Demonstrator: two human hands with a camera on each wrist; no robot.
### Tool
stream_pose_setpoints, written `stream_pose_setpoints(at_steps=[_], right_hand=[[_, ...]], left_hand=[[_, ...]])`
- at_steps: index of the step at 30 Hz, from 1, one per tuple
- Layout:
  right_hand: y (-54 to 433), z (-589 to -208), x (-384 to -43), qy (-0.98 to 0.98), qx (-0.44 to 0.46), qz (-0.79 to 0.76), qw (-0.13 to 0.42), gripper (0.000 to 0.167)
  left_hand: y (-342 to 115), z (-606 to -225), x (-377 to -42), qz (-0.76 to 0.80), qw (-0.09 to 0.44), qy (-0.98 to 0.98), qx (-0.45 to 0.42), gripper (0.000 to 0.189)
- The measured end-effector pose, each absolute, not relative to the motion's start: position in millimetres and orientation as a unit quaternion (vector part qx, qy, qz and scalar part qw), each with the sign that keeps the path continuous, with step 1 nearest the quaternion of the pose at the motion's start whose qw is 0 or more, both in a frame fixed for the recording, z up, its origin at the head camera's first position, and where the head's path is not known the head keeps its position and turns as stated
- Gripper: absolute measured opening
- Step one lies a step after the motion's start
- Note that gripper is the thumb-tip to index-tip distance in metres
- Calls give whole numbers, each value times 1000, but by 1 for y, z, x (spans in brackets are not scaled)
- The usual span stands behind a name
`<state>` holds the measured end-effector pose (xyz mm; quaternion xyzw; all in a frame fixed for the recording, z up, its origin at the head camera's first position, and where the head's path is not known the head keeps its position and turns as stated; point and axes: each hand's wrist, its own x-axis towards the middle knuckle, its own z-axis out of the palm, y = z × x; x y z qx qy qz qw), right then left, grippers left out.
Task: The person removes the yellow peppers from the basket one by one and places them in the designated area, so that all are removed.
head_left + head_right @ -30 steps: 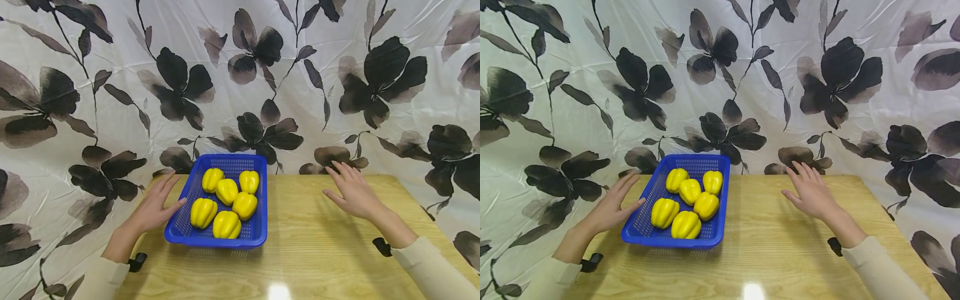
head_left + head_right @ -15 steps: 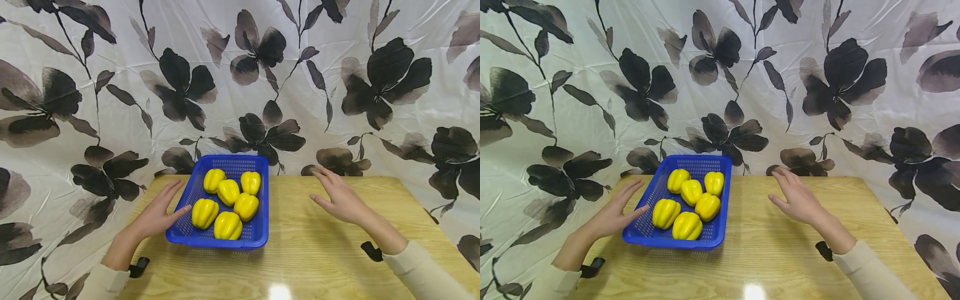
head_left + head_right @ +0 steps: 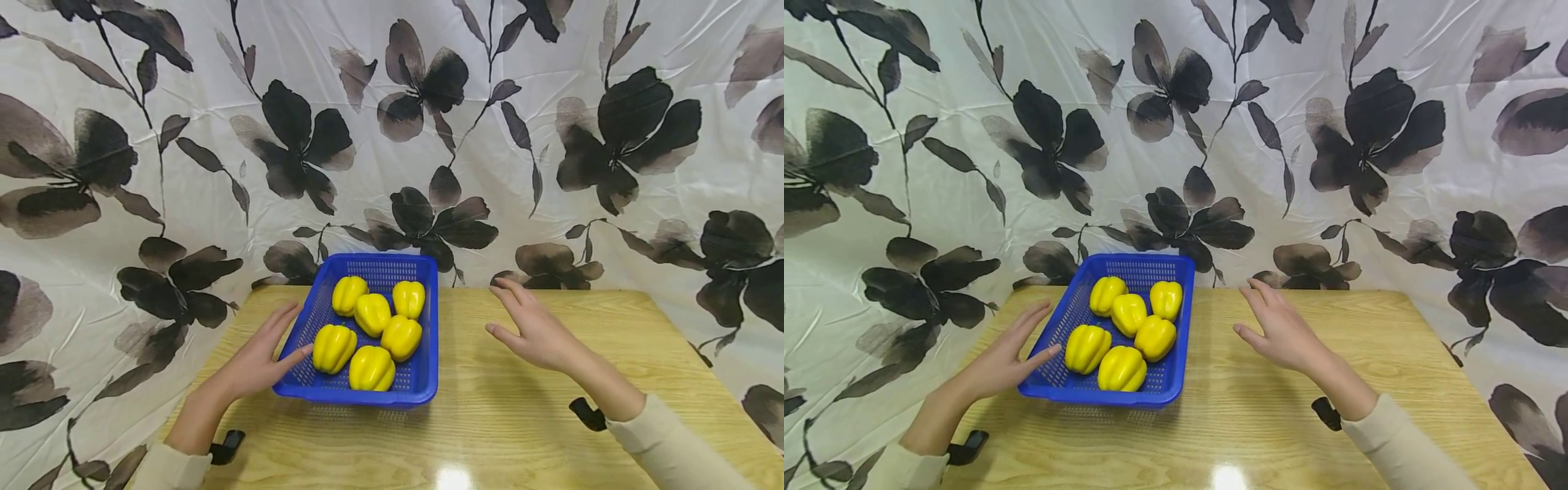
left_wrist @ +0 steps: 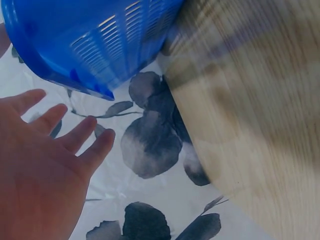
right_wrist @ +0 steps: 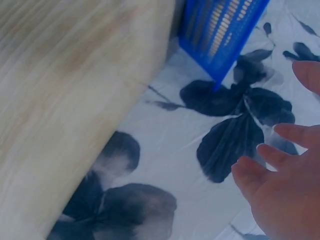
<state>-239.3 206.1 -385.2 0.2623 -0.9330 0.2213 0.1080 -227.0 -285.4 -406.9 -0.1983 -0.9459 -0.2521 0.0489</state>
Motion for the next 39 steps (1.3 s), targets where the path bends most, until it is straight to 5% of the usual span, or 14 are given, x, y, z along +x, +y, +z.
stream_pose_setpoints(at_steps=[39], right_hand=[[118, -386, -231, -885, 307, 349, -34, 70]], left_hand=[[-281, -427, -211, -260, -8, -952, -158, 98]])
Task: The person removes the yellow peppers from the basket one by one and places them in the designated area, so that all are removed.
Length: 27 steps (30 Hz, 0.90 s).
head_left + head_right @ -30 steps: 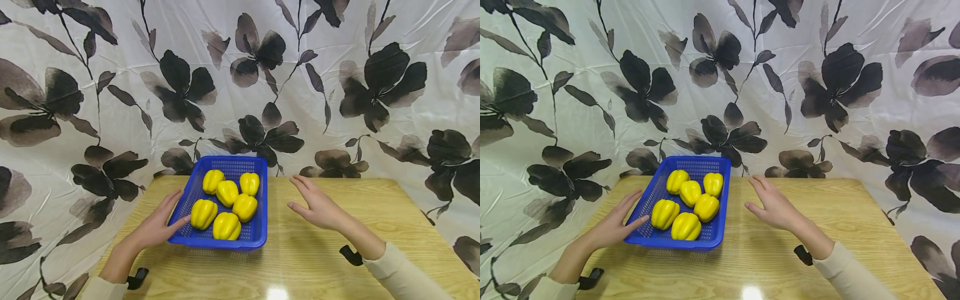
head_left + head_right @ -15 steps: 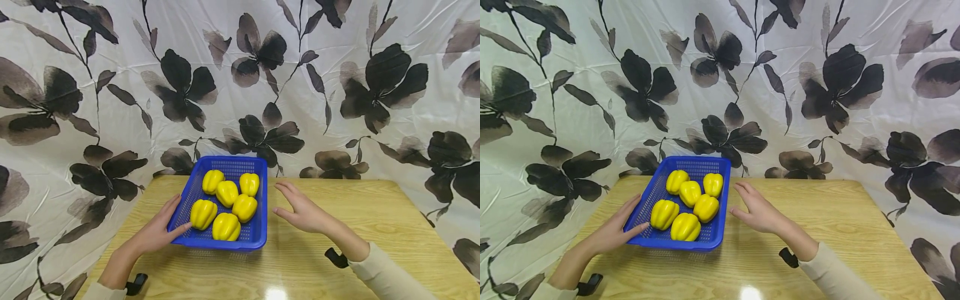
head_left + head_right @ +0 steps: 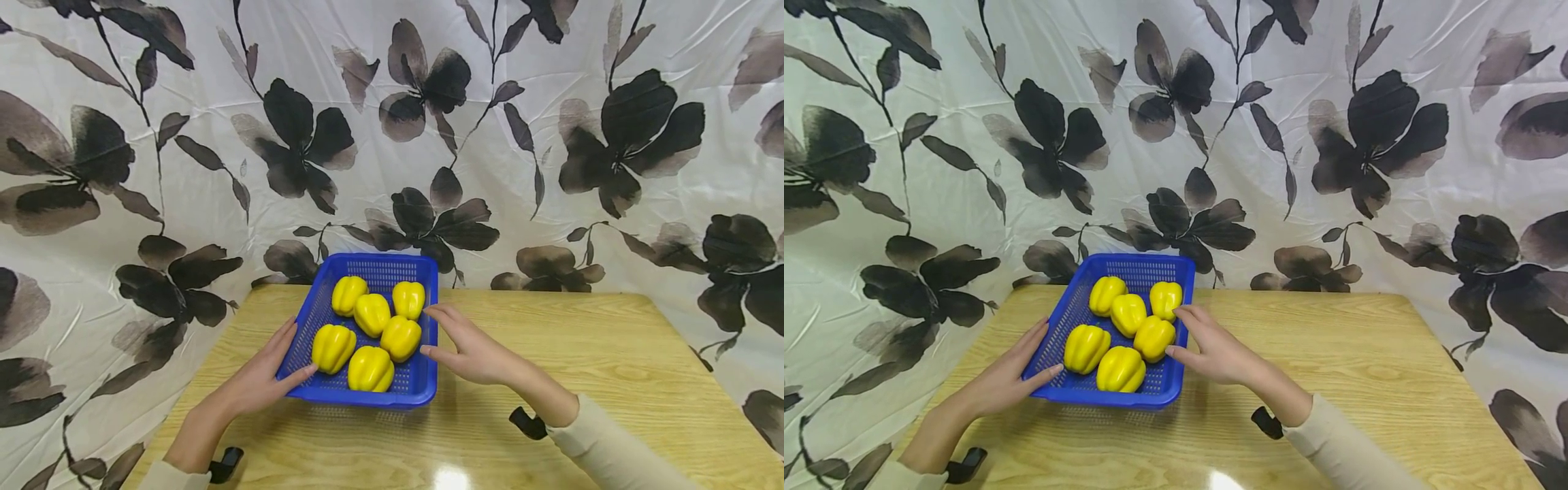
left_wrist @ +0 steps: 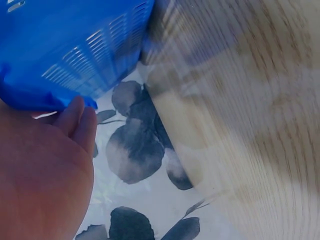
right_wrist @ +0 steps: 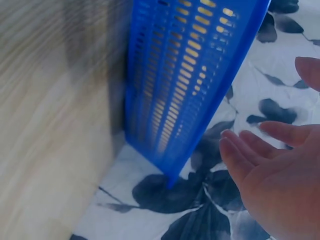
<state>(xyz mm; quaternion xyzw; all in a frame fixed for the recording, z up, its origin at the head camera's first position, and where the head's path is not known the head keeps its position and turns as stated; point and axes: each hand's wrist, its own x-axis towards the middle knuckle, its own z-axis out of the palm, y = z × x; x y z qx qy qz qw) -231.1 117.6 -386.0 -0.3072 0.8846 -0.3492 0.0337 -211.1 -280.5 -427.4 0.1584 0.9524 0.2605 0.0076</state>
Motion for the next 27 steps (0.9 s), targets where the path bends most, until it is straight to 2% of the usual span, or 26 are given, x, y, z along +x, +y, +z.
stream_pose_setpoints(at_steps=[12, 27], right_hand=[[101, -391, -228, 878, -323, -350, 54, 71], [76, -392, -230, 885, -326, -325, 64, 69]], left_hand=[[-280, -433, -209, 263, 24, 954, 141, 111], [-281, -434, -207, 267, 25, 953, 141, 112]])
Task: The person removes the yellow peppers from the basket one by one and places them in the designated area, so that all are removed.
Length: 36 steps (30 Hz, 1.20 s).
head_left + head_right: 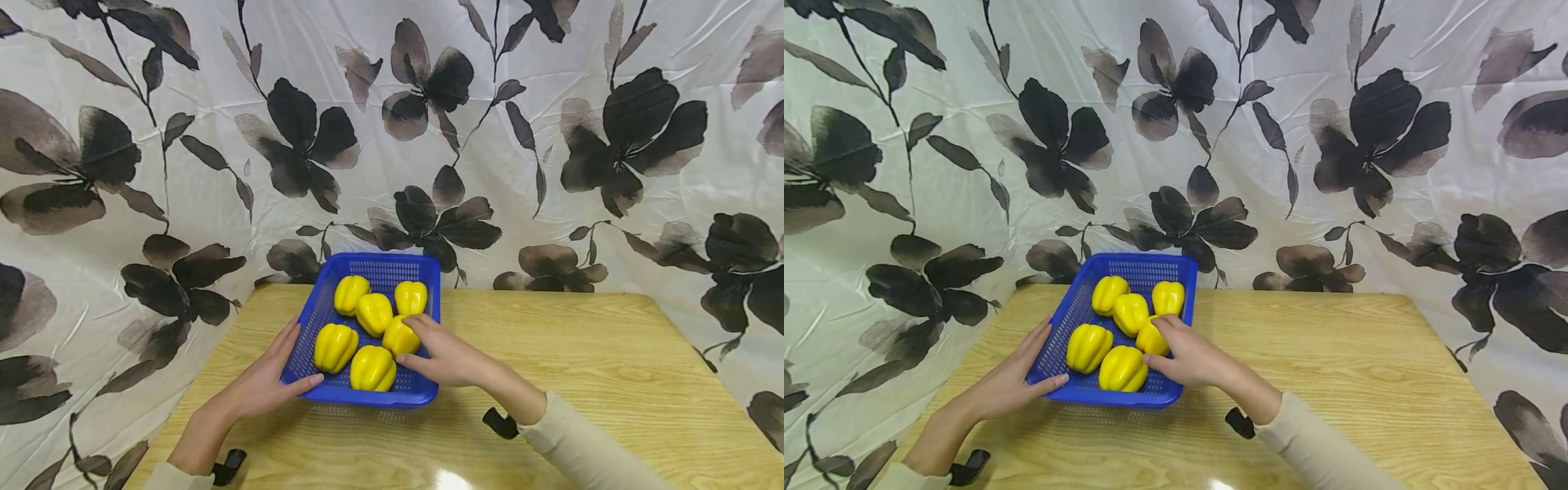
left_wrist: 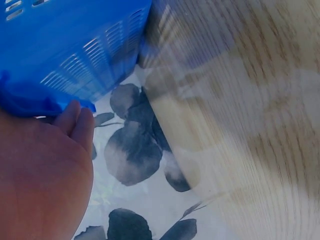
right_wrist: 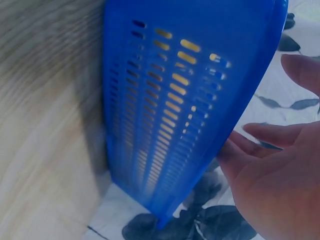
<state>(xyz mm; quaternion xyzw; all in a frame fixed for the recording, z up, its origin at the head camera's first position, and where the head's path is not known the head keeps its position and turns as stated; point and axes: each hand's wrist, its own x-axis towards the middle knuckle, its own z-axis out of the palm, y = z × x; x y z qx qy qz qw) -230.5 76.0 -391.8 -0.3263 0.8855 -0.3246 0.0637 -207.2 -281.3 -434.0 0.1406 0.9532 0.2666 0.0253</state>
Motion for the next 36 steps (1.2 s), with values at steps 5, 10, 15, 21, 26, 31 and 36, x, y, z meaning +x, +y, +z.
stream_pose_setpoints(at_steps=[5, 10, 15, 21, 26, 31, 36], right_hand=[[67, -391, -231, 891, -322, -311, 81, 70], [59, -391, -231, 897, -313, -300, 89, 69], [49, -393, -233, 902, -312, -282, 96, 71], [38, -392, -236, 911, -318, -245, 95, 52], [32, -393, -239, 911, -315, -252, 92, 38], [27, -396, -241, 907, -306, -271, 104, 39], [23, -398, -239, 911, -295, -261, 119, 40]], left_hand=[[-281, -432, -207, 274, 27, 951, 138, 116], [-281, -434, -210, 282, 26, 949, 141, 118], [-282, -437, -210, 290, 26, 946, 140, 118], [-281, -438, -209, 297, 21, 944, 140, 118], [-280, -439, -209, 298, 20, 945, 137, 117], [-280, -440, -208, 303, 14, 942, 144, 116], [-279, -440, -208, 310, 12, 939, 149, 115]])
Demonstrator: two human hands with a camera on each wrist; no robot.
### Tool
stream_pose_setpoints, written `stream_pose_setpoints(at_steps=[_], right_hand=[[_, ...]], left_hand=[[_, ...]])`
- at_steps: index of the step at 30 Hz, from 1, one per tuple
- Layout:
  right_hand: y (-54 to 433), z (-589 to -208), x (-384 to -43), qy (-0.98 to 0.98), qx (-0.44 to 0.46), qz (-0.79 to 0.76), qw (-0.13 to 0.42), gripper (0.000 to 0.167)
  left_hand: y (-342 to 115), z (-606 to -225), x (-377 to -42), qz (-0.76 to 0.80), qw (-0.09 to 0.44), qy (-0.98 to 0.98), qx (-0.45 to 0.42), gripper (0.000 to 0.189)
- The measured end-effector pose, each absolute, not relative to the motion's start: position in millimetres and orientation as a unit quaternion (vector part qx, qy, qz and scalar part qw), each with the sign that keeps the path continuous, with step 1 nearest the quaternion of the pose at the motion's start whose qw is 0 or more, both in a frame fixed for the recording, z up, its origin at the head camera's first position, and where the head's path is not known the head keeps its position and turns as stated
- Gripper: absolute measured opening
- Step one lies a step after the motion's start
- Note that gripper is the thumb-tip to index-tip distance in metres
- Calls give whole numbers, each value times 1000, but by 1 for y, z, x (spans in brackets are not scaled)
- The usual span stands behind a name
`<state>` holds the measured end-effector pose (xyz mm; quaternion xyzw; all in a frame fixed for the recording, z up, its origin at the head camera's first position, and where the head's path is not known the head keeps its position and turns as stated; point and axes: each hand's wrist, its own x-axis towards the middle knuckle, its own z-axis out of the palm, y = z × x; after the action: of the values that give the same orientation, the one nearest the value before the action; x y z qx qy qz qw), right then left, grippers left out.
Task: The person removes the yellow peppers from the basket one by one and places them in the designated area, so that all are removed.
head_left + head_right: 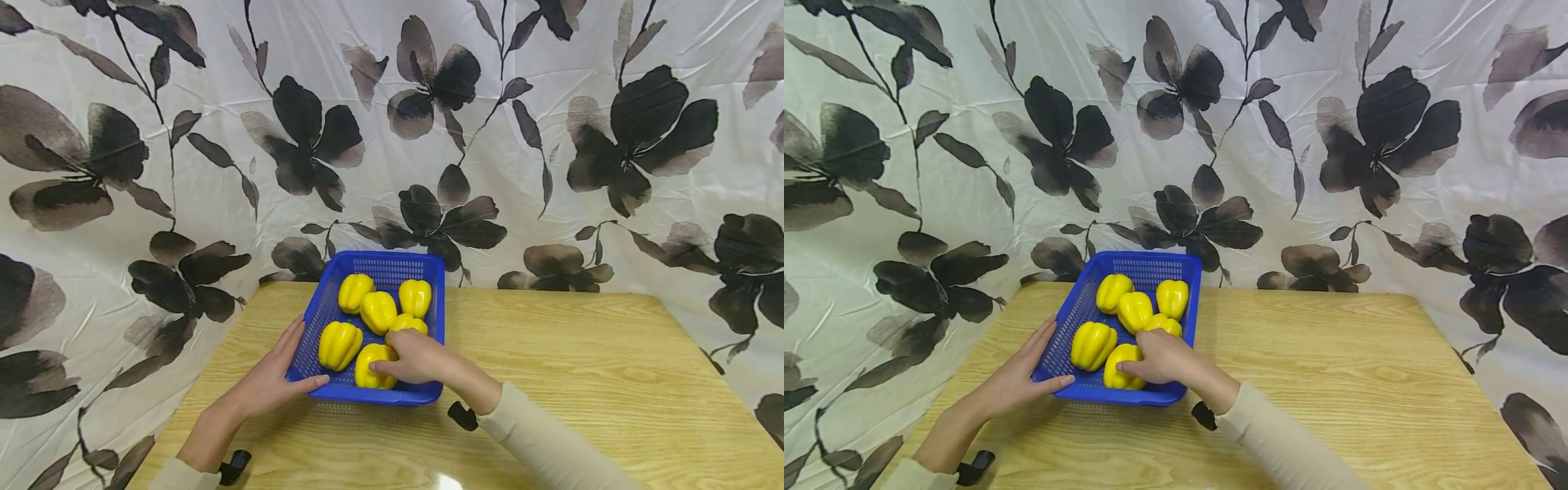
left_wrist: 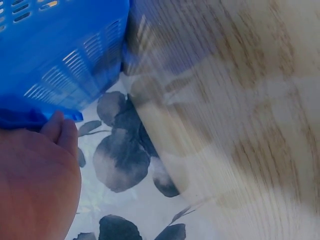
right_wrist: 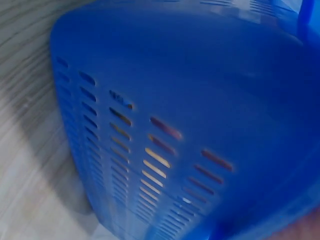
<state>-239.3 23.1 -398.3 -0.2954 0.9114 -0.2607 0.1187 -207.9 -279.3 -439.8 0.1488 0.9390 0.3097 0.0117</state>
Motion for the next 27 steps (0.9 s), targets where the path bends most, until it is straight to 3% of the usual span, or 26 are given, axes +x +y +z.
stream_pose_setpoints(at_steps=[8, 16, 27], right_hand=[[15, -404, -239, 919, -308, -218, 118, 34], [9, -409, -242, 904, -315, -260, 125, 58], [1, -416, -243, 886, -288, -331, 149, 57]], left_hand=[[-280, -441, -208, 310, 10, 939, 151, 116], [-281, -442, -207, 311, 2, 938, 155, 115], [-279, -440, -206, 311, 3, 938, 151, 114]])
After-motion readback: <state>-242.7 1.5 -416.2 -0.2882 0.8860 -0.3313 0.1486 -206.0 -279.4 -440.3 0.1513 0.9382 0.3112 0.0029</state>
